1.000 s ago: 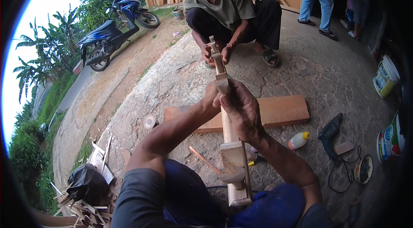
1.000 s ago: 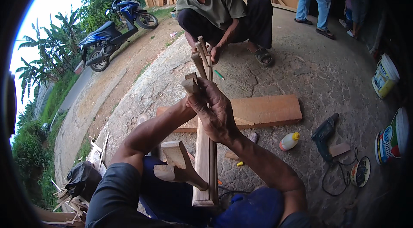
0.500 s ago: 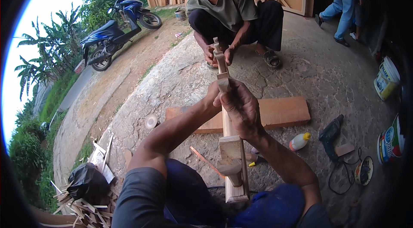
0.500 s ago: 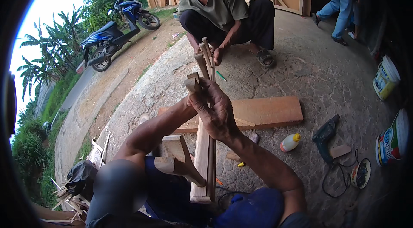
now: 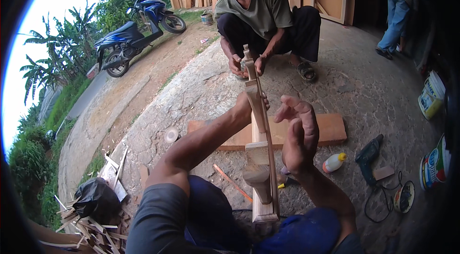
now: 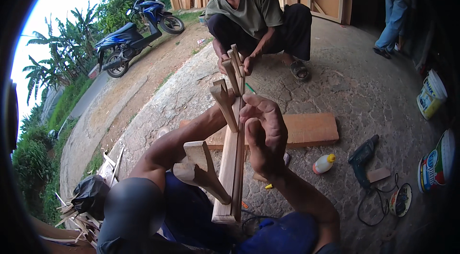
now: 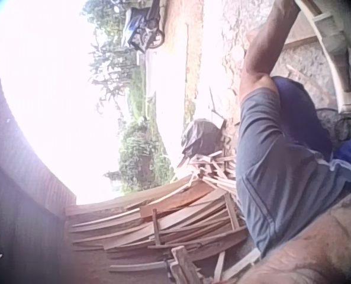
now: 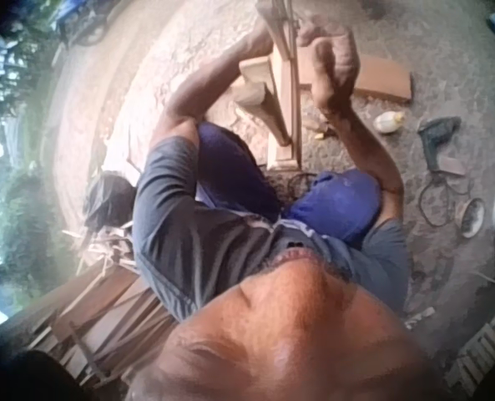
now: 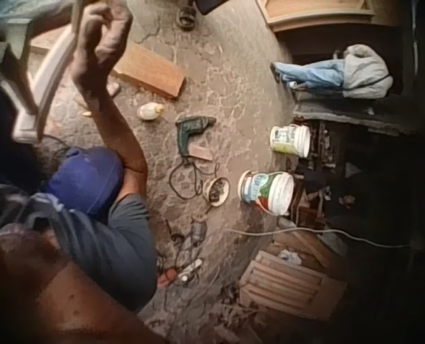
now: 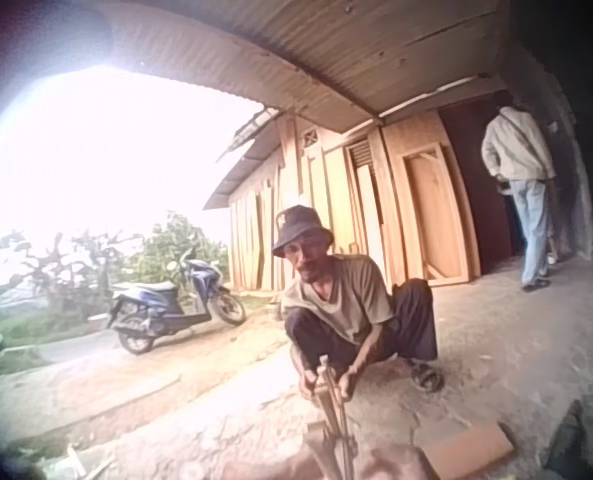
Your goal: The person assembles a wooden rack by inserting small wooden pegs into pre-drilled holes on a long plank. They apply glue to the pegs and press them into place, occasionally inspecting the alignment and fit.
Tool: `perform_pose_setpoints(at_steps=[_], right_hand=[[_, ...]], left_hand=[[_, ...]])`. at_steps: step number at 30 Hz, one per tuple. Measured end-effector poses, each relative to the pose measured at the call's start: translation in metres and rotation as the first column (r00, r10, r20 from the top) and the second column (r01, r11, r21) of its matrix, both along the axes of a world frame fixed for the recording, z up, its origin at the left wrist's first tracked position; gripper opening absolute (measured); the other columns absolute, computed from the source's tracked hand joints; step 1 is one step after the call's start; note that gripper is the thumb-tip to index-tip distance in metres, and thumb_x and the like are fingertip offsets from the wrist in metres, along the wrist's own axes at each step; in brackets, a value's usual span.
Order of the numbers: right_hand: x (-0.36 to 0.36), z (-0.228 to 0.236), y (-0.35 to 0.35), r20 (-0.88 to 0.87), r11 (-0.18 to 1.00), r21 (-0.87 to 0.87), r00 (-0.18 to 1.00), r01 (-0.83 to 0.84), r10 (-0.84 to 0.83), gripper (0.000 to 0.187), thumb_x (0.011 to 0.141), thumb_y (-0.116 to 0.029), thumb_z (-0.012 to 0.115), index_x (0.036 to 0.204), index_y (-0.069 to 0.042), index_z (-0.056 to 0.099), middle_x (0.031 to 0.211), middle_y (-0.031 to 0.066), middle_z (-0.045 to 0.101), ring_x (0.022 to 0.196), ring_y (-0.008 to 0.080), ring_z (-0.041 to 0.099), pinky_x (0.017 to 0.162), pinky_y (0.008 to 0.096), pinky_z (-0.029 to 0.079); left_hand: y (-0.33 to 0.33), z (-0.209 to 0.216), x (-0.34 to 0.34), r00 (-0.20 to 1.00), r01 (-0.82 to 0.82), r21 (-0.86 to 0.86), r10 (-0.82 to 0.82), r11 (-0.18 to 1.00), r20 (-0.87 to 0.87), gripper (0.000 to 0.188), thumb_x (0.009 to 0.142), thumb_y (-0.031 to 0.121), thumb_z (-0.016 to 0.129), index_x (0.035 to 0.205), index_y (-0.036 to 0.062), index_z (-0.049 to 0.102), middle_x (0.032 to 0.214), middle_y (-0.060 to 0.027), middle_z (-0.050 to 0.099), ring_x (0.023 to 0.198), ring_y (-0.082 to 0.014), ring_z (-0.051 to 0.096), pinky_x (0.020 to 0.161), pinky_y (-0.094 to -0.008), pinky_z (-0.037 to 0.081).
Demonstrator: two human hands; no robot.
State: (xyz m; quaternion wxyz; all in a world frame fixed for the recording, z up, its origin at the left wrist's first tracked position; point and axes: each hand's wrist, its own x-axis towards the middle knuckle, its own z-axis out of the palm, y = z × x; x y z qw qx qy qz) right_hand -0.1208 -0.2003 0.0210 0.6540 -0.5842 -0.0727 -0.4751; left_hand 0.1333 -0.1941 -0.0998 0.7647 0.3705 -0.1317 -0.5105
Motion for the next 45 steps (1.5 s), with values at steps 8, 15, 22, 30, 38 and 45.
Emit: perform_pose_setpoints(at_steps=[8,15,22,30,38,45], right_hand=[[-0.042,0.022,0.007,-0.248,0.929,-0.135,0.919,-0.345,0.306,0.096,0.083,-0.069,0.059,0.131,0.012,0.042,0.112,0.0184,0.058,0.098,0.0187,0.057,0.086,0.0334,0.046],[-0.046,0.008,0.009,-0.145,0.889,-0.219,0.914,-0.403,0.378,0.092,0.08,-0.064,0.067,0.133,0.008,0.043,0.127,0.0218,0.054,0.109,0.0235,0.058,0.09,0.039,0.048],[-0.037,0.006,0.016,0.039,0.931,-0.064,0.931,-0.36,0.363,0.087,0.088,-0.073,0.042,0.13,0.003,0.049,0.108,0.0159,0.061,0.098,0.0206,0.057,0.09,0.0388,0.043],[-0.024,-0.026,-0.012,0.033,0.956,0.105,0.961,-0.275,0.273,0.072,0.099,-0.06,0.034,0.116,0.007,0.055,0.105,0.015,0.062,0.079,0.0179,0.058,0.076,0.0328,0.045],[-0.016,-0.029,-0.022,0.083,0.957,0.229,0.983,-0.18,0.165,0.051,0.104,-0.043,0.036,0.109,0.002,0.058,0.113,0.0182,0.064,0.077,0.0196,0.059,0.071,0.0333,0.05],[-0.024,-0.029,-0.033,-0.091,0.962,0.269,0.996,0.036,-0.012,0.046,0.103,-0.039,0.041,0.111,0.002,0.062,0.103,0.0139,0.065,0.075,0.0146,0.057,0.07,0.0284,0.047]], left_hand=[[-0.007,0.047,-0.037,0.993,-0.084,0.124,0.093,0.989,-0.07,0.017,0.095,0.016,0.043,0.089,0.0025,0.05,0.075,-0.0127,0.055,0.061,-0.0254,0.059,0.055,-0.0407,0.055],[-0.02,0.034,-0.027,0.984,-0.133,0.101,0.144,0.986,-0.105,0.016,0.096,0.017,0.044,0.088,0.0032,0.049,0.074,-0.0127,0.054,0.061,-0.0259,0.059,0.055,-0.041,0.055],[-0.016,0.052,-0.045,0.981,-0.152,0.106,0.163,0.983,-0.107,0.019,0.097,0.02,0.043,0.089,0.0041,0.05,0.073,-0.0127,0.054,0.06,-0.0264,0.059,0.054,-0.0411,0.055],[-0.013,0.041,-0.043,0.99,-0.13,0.184,0.118,0.974,0.072,0.028,0.095,0.022,0.038,0.097,0.0004,0.055,0.074,-0.016,0.059,0.062,-0.03,0.062,0.056,-0.0433,0.055],[-0.018,0.032,-0.039,0.977,-0.209,0.216,0.196,0.954,0.081,0.027,0.096,0.025,0.041,0.094,0.0018,0.054,0.075,-0.013,0.059,0.064,-0.0274,0.062,0.06,-0.0423,0.055],[-0.012,0.071,-0.082,0.954,-0.291,0.359,0.295,0.887,0.043,0.041,0.096,0.036,0.037,0.105,-0.0017,0.051,0.082,-0.0165,0.058,0.071,-0.0296,0.061,0.061,-0.049,0.052]])
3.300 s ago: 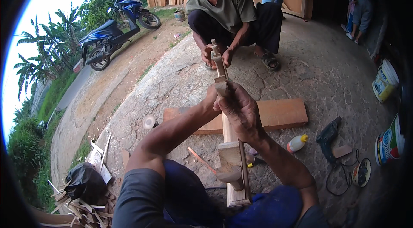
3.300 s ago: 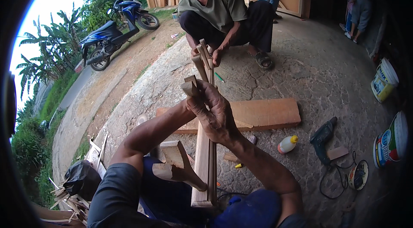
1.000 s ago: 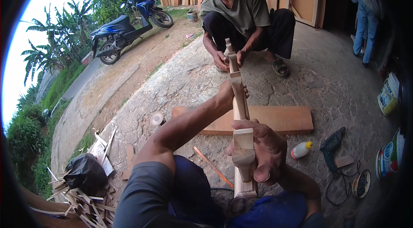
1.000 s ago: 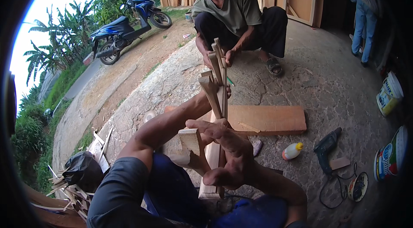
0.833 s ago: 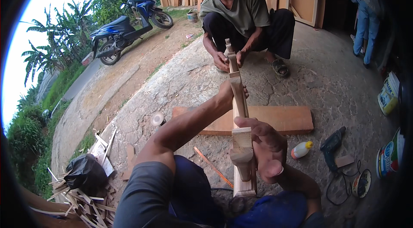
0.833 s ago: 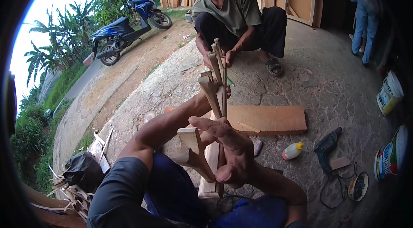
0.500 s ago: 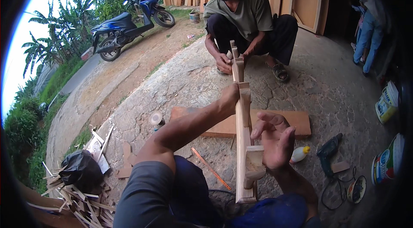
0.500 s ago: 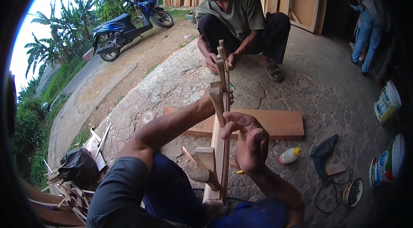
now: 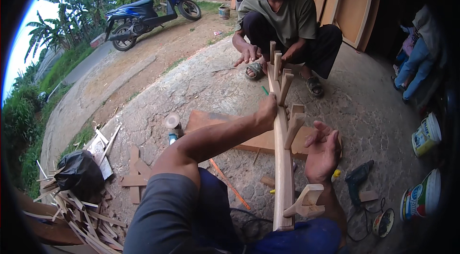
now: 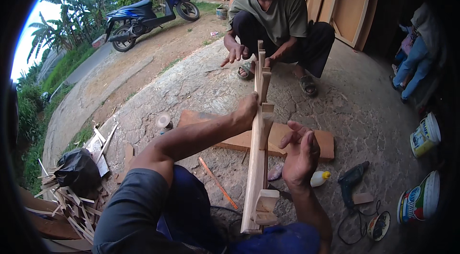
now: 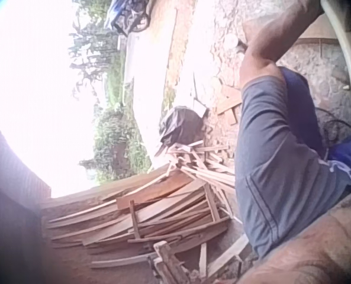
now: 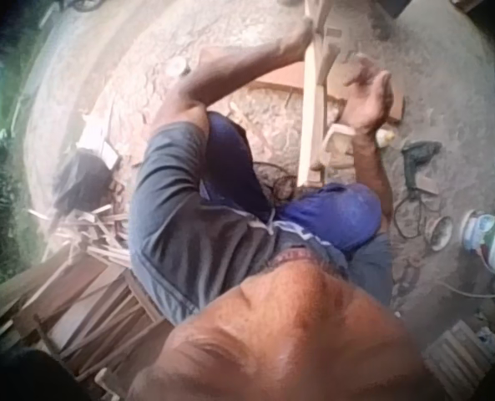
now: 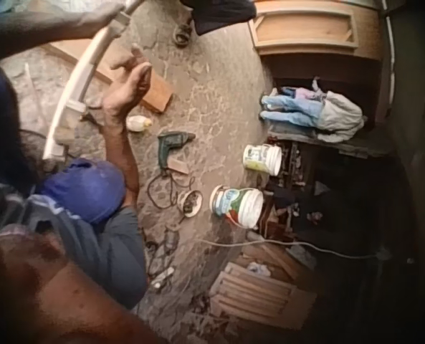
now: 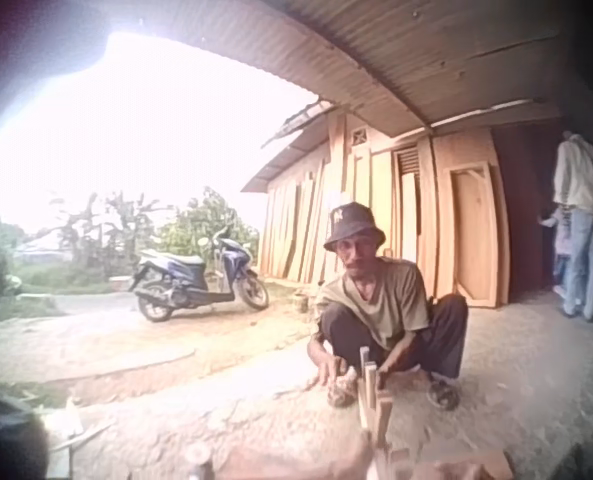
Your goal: The person assembles a wooden rack by inserting small wooden pegs into pre-drilled holes on a long plank. They apply glue to the pegs and press them into place, occasionally inspecting the alignment and fit.
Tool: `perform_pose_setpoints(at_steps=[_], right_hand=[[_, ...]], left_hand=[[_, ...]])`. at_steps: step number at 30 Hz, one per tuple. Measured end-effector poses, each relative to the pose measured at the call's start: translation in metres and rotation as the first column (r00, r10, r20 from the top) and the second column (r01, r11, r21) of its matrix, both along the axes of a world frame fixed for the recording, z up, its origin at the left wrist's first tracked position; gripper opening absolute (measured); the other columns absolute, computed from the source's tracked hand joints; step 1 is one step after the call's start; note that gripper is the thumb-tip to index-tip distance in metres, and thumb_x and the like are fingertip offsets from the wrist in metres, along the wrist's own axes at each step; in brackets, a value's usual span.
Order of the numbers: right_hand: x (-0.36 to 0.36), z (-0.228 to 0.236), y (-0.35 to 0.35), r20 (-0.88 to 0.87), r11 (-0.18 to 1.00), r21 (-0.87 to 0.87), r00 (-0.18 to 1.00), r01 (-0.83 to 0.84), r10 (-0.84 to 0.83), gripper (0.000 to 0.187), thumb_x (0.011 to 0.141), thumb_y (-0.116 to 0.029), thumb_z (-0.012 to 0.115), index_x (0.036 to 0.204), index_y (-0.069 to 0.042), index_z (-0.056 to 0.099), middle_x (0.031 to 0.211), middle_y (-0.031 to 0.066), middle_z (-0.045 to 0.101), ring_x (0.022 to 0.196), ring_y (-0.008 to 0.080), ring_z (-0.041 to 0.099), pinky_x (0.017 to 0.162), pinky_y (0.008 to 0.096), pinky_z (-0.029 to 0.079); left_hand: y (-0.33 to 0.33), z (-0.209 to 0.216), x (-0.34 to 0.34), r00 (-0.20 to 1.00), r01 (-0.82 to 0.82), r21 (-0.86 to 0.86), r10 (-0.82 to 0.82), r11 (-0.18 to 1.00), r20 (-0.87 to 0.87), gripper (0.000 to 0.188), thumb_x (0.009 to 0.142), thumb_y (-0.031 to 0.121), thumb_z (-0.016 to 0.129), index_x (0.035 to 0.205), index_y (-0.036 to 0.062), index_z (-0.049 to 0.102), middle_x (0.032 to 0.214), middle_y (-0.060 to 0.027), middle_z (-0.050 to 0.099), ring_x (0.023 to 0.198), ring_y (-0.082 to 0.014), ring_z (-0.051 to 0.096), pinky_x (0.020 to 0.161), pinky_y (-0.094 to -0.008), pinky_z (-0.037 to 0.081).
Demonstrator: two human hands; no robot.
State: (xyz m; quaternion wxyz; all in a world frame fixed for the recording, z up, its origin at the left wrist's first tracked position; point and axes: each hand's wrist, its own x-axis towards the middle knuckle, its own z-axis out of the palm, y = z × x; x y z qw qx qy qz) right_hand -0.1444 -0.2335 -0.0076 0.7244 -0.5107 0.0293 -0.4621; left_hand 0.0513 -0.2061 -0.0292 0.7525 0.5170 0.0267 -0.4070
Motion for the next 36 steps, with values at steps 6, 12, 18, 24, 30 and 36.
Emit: perform_pose_setpoints(at_steps=[6,12,18,24,30,36], right_hand=[[-0.045,-0.061,-0.039,-0.343,0.993,-0.064,0.936,-0.1,0.072,0.04,0.096,-0.022,0.061,0.128,0.0,0.052,0.098,0.0062,0.059,0.081,0.0115,0.057,0.077,0.027,0.049],[-0.081,-0.095,-0.011,-0.324,0.979,-0.199,0.946,-0.044,-0.023,0.088,0.082,-0.033,0.077,0.148,-0.006,0.025,0.139,0.0149,0.039,0.093,0.0183,0.061,0.077,0.0282,0.052],[-0.072,-0.069,-0.031,-0.095,0.912,0.152,0.924,0.38,-0.369,0.061,0.097,-0.044,0.056,0.139,-0.004,0.038,0.113,0.0118,0.062,0.102,0.0189,0.063,0.084,0.0311,0.052],[-0.088,-0.03,-0.086,-0.051,0.823,0.143,0.835,0.55,-0.548,0.046,0.102,-0.038,0.048,0.124,0.002,0.047,0.105,0.0138,0.064,0.088,0.0209,0.069,0.077,0.0303,0.057],[-0.112,0.005,-0.137,-0.072,0.729,0.086,0.734,0.679,-0.675,0.053,0.098,-0.051,0.05,0.113,-0.001,0.05,0.085,0.0135,0.067,0.075,0.0202,0.07,0.068,0.0299,0.058],[-0.142,0.015,-0.156,-0.032,0.684,0.18,0.699,0.707,-0.714,0.058,0.095,-0.058,0.049,0.112,-0.002,0.051,0.085,0.0103,0.066,0.071,0.0181,0.068,0.064,0.0285,0.058]], left_hand=[[-0.029,-0.02,-0.002,0.997,0.047,-0.158,-0.055,0.986,-0.045,0.036,0.094,0.032,0.035,0.101,0.0003,0.05,0.089,-0.0186,0.057,0.068,-0.0312,0.059,0.06,-0.0505,0.054],[-0.08,-0.017,-0.04,0.998,-0.002,-0.3,-0.017,0.954,-0.061,0.039,0.099,0.032,0.027,0.112,-0.0028,0.04,0.085,-0.0199,0.052,0.073,-0.0351,0.061,0.067,-0.0534,0.057],[-0.103,-0.025,-0.071,0.993,0.112,-0.477,-0.121,0.872,0.012,0.028,0.104,0.023,0.03,0.122,0.001,0.03,0.106,-0.0227,0.05,0.092,-0.0386,0.066,0.074,-0.0491,0.06],[-0.135,-0.012,-0.079,0.964,0.259,-0.443,-0.259,0.858,0.061,0.03,0.105,0.024,0.036,0.122,-0.0002,0.041,0.11,-0.0161,0.056,0.098,-0.0316,0.064,0.091,-0.0497,0.056],[-0.156,0.017,-0.093,0.919,0.316,-0.556,-0.394,0.769,-0.024,0.029,0.102,0.031,0.048,0.117,0.0065,0.045,0.115,-0.0086,0.055,0.115,-0.0296,0.056,0.102,-0.0527,0.049],[-0.163,0.021,-0.091,0.879,0.343,-0.58,-0.471,0.739,-0.08,0.023,0.099,0.022,0.056,0.112,0.0048,0.051,0.111,-0.0082,0.057,0.109,-0.0314,0.059,0.097,-0.0475,0.054]])
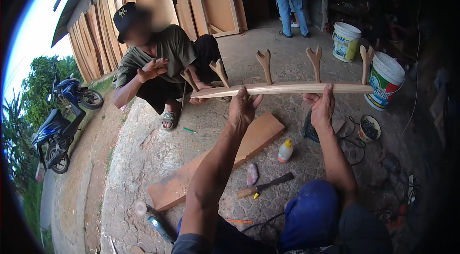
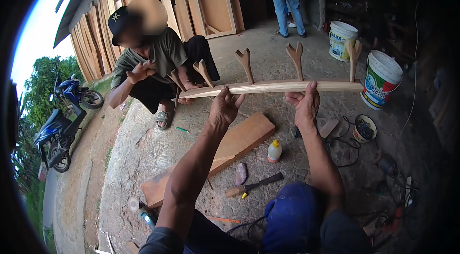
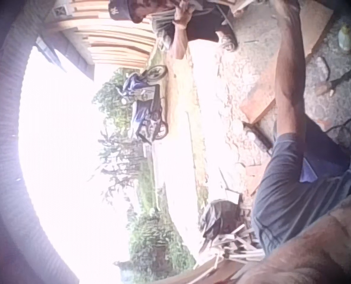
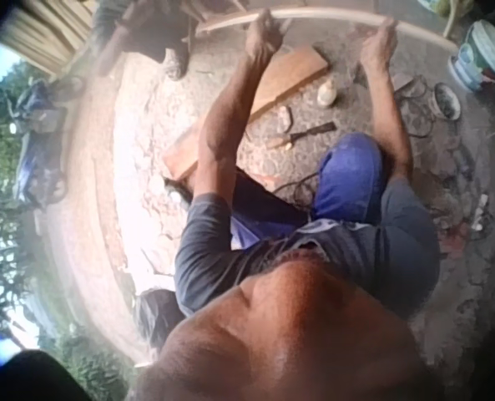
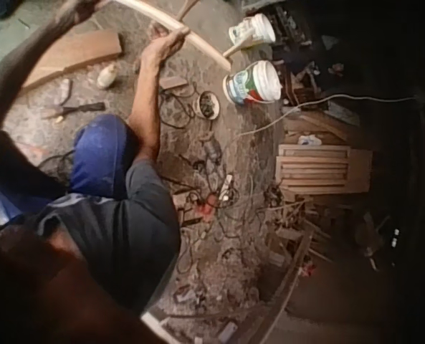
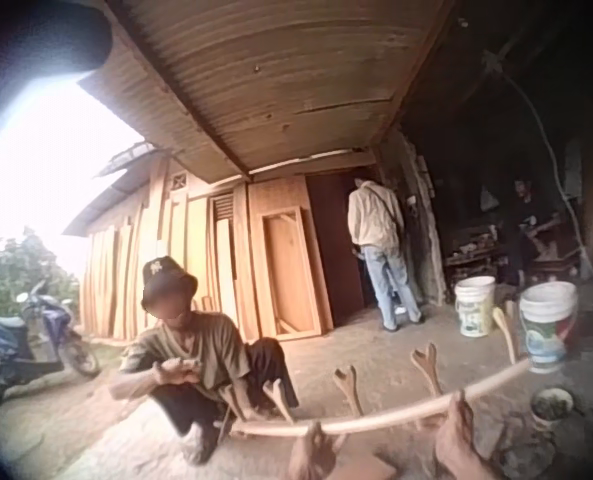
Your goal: The person assembles a wooden rack by inserting small wooden pegs into pre-drilled holes on a long plank. They apply glue to the pegs and press them into place, occasionally inspecting the alignment and fit.
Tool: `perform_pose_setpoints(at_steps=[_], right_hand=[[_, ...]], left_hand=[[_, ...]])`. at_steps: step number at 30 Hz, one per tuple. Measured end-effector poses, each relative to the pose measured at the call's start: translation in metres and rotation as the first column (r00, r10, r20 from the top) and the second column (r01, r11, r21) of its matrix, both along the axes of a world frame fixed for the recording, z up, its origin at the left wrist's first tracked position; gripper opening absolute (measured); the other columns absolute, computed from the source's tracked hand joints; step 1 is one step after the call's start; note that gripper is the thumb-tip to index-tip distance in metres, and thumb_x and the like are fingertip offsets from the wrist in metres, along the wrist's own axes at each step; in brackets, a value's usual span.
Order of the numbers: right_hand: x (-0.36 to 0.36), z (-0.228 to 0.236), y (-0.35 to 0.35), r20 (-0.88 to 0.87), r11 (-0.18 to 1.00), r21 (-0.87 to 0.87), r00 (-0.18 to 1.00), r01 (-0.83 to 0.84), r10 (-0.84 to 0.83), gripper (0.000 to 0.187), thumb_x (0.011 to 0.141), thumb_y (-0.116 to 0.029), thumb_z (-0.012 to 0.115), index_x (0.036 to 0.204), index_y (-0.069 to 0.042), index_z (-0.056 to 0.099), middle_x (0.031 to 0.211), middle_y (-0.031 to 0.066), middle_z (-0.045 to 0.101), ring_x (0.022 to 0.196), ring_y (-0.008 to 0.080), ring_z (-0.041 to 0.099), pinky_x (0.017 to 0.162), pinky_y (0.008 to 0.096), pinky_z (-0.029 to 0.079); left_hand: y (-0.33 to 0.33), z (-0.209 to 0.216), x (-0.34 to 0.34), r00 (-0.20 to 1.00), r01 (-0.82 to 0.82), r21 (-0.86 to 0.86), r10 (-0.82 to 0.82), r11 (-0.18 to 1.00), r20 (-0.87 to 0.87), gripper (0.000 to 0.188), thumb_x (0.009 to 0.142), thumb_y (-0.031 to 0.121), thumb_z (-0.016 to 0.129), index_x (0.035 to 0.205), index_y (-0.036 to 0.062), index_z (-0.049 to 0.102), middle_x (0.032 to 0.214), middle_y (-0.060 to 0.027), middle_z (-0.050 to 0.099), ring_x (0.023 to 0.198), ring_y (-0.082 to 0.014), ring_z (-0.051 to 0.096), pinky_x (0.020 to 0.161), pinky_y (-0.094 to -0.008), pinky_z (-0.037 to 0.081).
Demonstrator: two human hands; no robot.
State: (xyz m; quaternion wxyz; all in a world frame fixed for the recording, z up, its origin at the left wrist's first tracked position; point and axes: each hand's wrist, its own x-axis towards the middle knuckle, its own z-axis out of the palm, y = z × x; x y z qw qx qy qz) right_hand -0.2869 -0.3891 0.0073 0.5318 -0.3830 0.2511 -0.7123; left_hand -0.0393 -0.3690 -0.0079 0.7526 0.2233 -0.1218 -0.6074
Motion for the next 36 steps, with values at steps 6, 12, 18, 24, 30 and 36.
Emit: perform_pose_setpoints(at_steps=[6,12,18,24,30,36], right_hand=[[-0.035,0.003,-0.034,0.107,0.999,-0.009,0.993,-0.051,0.051,0.063,0.093,-0.064,0.046,0.107,-0.004,0.056,0.084,0.0065,0.067,0.071,0.0148,0.067,0.063,0.027,0.058],[-0.024,0.016,-0.057,0.127,0.988,-0.022,0.98,-0.151,0.153,0.063,0.094,-0.064,0.044,0.11,-0.003,0.055,0.087,0.0062,0.066,0.071,0.0155,0.067,0.064,0.0281,0.058],[0.027,0.04,-0.053,0.055,0.933,-0.055,0.932,-0.354,0.357,0.067,0.093,-0.065,0.044,0.113,-0.002,0.053,0.096,0.0086,0.065,0.074,0.0168,0.068,0.064,0.0291,0.058],[0.096,0.059,-0.003,-0.805,0.879,-0.113,0.561,-0.463,0.192,0.045,0.096,-0.046,0.057,0.089,-0.002,0.064,0.075,0.0051,0.065,0.067,0.0142,0.066,0.056,0.0272,0.053],[0.143,0.112,0.026,-0.265,0.333,-0.943,0.63,-0.01,-0.73,0.018,0.091,-0.018,0.06,0.081,-0.004,0.064,0.079,0.0122,0.064,0.071,0.0329,0.063,0.062,0.0404,0.049],[0.178,0.142,-0.003,-0.461,0.646,-0.763,0.683,0.02,-0.566,0.016,0.091,-0.019,0.059,0.09,-0.005,0.067,0.082,0.0145,0.066,0.077,0.0355,0.064,0.067,0.0446,0.049]], left_hand=[[0.012,0.026,-0.026,0.987,0.123,-0.111,-0.109,0.986,0.122,0.02,0.097,0.023,0.059,0.104,0.004,0.055,0.105,-0.0056,0.058,0.105,-0.0284,0.062,0.091,-0.0425,0.058],[0.021,0.044,-0.025,0.983,-0.028,-0.197,0.062,0.98,0.173,0.021,0.099,0.021,0.056,0.108,0.0029,0.051,0.104,-0.0059,0.056,0.104,-0.0267,0.061,0.09,-0.0437,0.058],[0.041,0.074,0.008,0.951,-0.175,-0.289,0.237,0.941,0.198,0.019,0.097,0.022,0.059,0.099,0.0032,0.054,0.089,-0.0042,0.056,0.091,-0.0229,0.064,0.088,-0.0448,0.059],[0.066,0.105,0.05,0.88,-0.267,-0.346,0.374,0.899,0.293,0.021,0.099,0.022,0.056,0.089,0.0038,0.055,0.084,-0.0032,0.056,0.087,-0.0215,0.066,0.087,-0.0446,0.059],[0.073,0.101,0.084,0.872,-0.335,-0.361,0.431,0.87,0.231,0.018,0.1,0.022,0.055,0.09,0.0066,0.053,0.082,0.001,0.055,0.076,-0.0115,0.061,0.093,-0.0482,0.055],[0.072,0.1,0.086,0.879,-0.36,-0.313,0.432,0.879,0.201,0.015,0.1,0.022,0.055,0.092,0.009,0.052,0.077,0.0052,0.053,0.07,-0.0064,0.057,0.097,-0.0507,0.052]])
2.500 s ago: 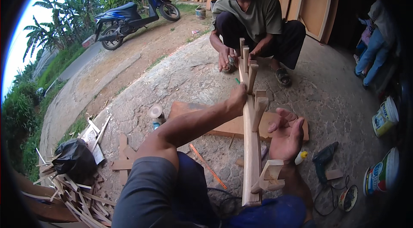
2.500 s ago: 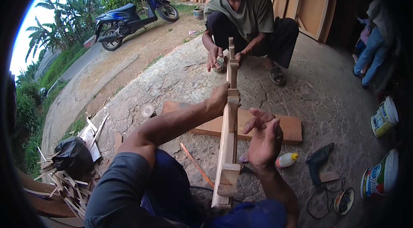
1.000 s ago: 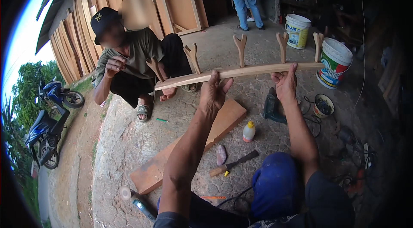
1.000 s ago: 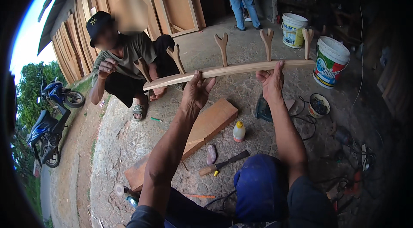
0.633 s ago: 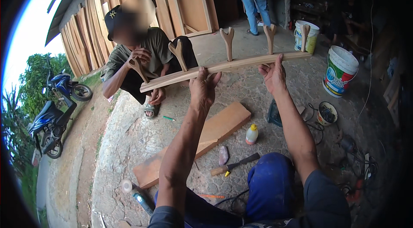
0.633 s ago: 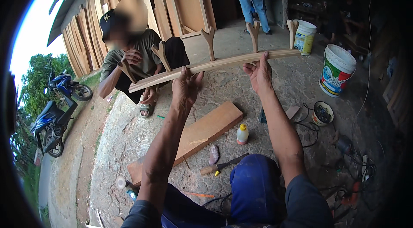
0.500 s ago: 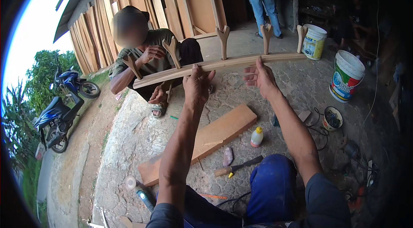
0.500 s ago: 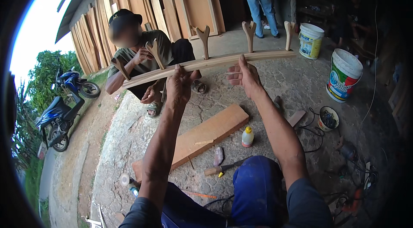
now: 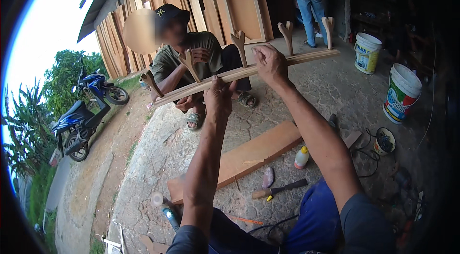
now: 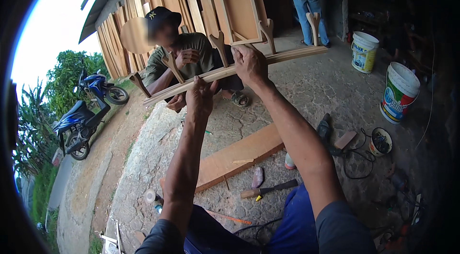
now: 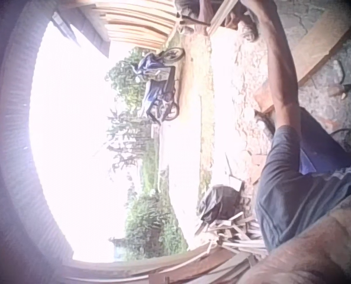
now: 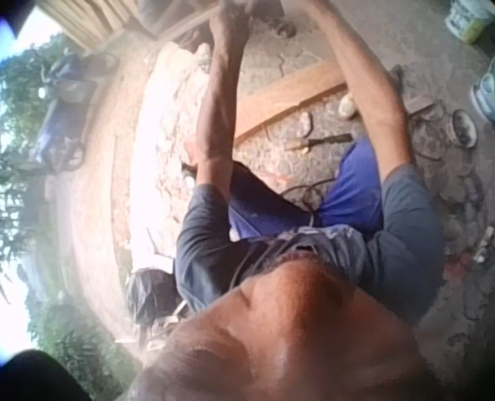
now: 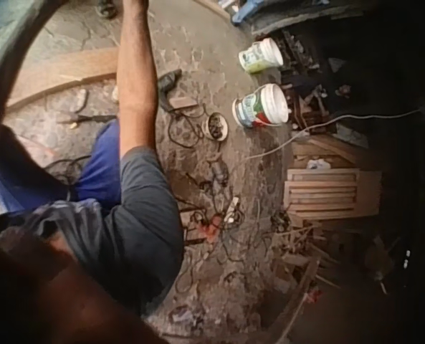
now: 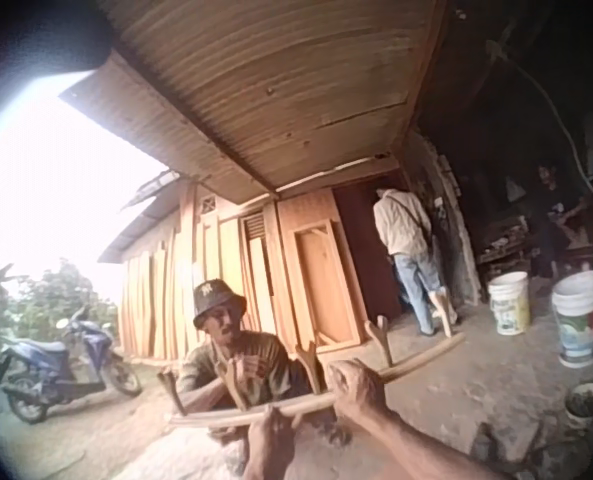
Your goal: The person assembles a wooden rack by inserting small wooden pegs into pre-drilled holes on a long plank. They apply glue to the pegs and press them into place, occasionally inspecting the alignment and fit.
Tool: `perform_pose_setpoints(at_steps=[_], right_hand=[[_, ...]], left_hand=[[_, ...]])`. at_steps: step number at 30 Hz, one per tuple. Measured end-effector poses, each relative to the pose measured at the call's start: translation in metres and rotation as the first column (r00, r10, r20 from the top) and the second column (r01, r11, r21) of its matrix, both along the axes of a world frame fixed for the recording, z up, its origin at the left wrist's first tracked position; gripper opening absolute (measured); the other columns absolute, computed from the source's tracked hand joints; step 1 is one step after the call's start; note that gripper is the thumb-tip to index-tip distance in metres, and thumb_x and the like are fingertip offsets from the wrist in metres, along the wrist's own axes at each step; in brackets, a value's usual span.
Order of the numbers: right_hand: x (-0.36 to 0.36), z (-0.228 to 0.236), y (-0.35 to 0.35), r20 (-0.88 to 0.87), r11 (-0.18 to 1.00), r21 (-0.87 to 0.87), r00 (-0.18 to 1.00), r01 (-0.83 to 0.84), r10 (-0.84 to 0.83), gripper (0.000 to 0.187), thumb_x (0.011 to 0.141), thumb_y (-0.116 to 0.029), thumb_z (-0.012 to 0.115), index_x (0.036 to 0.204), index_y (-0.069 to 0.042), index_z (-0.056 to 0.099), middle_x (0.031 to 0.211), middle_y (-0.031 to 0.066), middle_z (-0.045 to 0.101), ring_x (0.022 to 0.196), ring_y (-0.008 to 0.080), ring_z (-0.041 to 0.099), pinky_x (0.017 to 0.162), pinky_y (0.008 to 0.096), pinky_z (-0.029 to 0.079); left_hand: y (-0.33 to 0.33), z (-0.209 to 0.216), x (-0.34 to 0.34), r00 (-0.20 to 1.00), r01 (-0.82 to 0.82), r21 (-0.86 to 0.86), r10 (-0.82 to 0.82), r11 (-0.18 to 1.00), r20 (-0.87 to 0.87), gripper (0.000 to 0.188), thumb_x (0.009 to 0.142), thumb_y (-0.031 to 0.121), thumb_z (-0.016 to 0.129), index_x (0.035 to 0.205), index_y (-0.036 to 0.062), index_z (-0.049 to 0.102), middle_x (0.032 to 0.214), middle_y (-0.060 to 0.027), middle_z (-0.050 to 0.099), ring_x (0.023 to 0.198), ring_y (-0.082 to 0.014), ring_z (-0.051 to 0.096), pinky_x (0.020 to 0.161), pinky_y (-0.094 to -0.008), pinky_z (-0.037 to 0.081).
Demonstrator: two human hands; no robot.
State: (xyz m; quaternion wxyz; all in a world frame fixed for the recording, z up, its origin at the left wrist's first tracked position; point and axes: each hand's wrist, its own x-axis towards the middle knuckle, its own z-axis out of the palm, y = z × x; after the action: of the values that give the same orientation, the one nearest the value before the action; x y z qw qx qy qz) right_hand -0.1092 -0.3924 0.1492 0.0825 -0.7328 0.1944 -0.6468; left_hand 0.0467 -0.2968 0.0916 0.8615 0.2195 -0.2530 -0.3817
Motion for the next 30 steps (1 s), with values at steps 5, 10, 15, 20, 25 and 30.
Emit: perform_pose_setpoints(at_steps=[5,10,15,20,25,30], right_hand=[[0.013,-0.017,0.004,-0.059,0.973,-0.046,0.971,0.227,-0.23,0.021,0.091,-0.019,0.059,0.105,-0.008,0.07,0.088,0.0088,0.07,0.081,0.0291,0.067,0.08,0.0394,0.047],[0.021,-0.028,0.006,-0.108,0.927,-0.213,0.936,0.308,-0.336,0.03,0.09,-0.017,0.06,0.119,-0.013,0.066,0.085,0.0022,0.07,0.084,0.0203,0.062,0.093,0.0403,0.036],[0.03,-0.028,0.011,-0.109,0.908,-0.237,0.919,0.346,-0.379,0.035,0.091,-0.018,0.06,0.125,-0.015,0.064,0.08,0.0008,0.068,0.083,0.0185,0.059,0.092,0.0395,0.035],[0.036,-0.03,0.01,-0.103,0.897,-0.271,0.916,0.349,-0.388,0.039,0.092,-0.021,0.06,0.131,-0.016,0.06,0.076,0.0001,0.067,0.082,0.0178,0.059,0.089,0.0391,0.035],[0.03,-0.033,0.005,-0.101,0.902,-0.292,0.927,0.318,-0.36,0.041,0.091,-0.019,0.061,0.132,-0.019,0.059,0.077,-0.0016,0.065,0.081,0.0167,0.058,0.087,0.0378,0.034],[0.029,-0.04,-0.002,-0.112,0.905,-0.291,0.929,0.31,-0.353,0.046,0.09,-0.018,0.062,0.135,-0.023,0.057,0.075,-0.0018,0.065,0.081,0.017,0.058,0.086,0.0395,0.034]], left_hand=[[-0.002,-0.002,0.011,1.0,0.01,-0.035,-0.009,0.999,0.023,0.018,0.1,0.022,0.054,0.095,0.0049,0.052,0.087,-0.002,0.055,0.08,-0.0157,0.061,0.087,-0.0458,0.058],[0.001,-0.001,0.012,1.0,0.009,-0.05,-0.008,0.999,0.019,0.017,0.1,0.021,0.054,0.095,0.0044,0.052,0.087,-0.0026,0.055,0.082,-0.0166,0.062,0.084,-0.0445,0.059],[0.009,0.002,0.019,0.998,0.005,-0.022,-0.003,1.0,0.067,0.013,0.099,0.02,0.056,0.096,0.007,0.054,0.081,0.0037,0.054,0.077,-0.0084,0.06,0.092,-0.0477,0.056],[0.01,0.003,0.024,0.996,-0.019,0.003,0.019,1.0,0.084,0.012,0.099,0.018,0.056,0.098,0.006,0.053,0.086,0.0026,0.053,0.08,-0.0085,0.058,0.091,-0.0472,0.057],[0.007,0.001,0.018,0.997,-0.016,-0.001,0.016,1.0,0.081,0.011,0.098,0.013,0.056,0.103,0.0054,0.05,0.088,0.0025,0.052,0.08,-0.0081,0.057,0.089,-0.046,0.057],[0.003,-0.004,0.016,0.996,0.002,-0.01,-0.002,1.0,0.092,0.009,0.097,0.008,0.055,0.103,0.0047,0.05,0.09,0.0008,0.052,0.084,-0.0108,0.058,0.088,-0.0457,0.058]])
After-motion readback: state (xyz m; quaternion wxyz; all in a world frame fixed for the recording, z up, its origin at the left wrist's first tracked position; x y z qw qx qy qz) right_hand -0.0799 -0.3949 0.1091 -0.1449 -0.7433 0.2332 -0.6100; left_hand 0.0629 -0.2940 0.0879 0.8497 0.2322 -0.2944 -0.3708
